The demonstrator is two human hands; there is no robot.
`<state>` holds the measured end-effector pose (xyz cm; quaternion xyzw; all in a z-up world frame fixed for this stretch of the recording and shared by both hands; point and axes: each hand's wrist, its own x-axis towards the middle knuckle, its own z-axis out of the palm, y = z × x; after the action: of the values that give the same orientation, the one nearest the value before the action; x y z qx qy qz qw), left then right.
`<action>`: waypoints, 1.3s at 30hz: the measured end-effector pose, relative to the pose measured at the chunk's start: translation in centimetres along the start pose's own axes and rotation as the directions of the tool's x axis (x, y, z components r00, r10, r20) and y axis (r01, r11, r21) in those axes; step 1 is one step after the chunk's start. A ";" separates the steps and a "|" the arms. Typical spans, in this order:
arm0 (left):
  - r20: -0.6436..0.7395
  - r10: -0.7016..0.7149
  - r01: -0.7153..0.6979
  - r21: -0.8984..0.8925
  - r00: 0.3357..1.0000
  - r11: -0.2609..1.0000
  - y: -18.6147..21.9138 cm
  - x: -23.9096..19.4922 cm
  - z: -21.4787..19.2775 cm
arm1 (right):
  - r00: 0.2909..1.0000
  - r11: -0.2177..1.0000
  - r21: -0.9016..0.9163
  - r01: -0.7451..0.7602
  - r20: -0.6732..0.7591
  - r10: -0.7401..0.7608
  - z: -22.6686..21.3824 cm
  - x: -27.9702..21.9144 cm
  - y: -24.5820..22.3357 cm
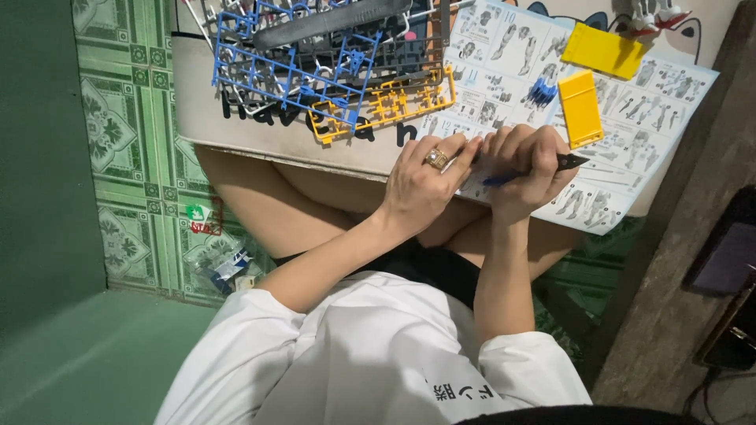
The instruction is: The person assembles a plastic model kit by cutting small parts from sprues with nippers, sanding edges with a sanding stick, and snapping pieces together. They handle blue, yellow, and grey plastic components and refer to an instruction manual on the table.
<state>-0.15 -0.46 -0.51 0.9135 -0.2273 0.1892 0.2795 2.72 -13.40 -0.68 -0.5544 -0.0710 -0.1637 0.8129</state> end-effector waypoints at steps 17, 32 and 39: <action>-0.139 0.004 -0.022 -0.134 0.990 0.991 0.6 1.0 -3.4 | 0.957 0.993 0.098 0.066 -0.286 -0.036 0.9 0.7 -1.3; -0.375 -0.074 -0.269 -0.776 0.924 0.570 4.9 2.2 -10.4 | 0.944 0.994 0.104 -0.043 -0.320 0.074 0.7 0.2 -1.5; -0.298 -0.149 -0.205 -0.871 0.943 0.446 5.5 2.0 -10.9 | 0.965 0.999 0.047 -0.017 -0.260 0.029 0.2 0.1 -1.2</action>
<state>-3.75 1.40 11.20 0.5787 -0.2571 0.1966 0.7486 2.39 -13.65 0.43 -0.5105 0.0395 -0.2242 0.8292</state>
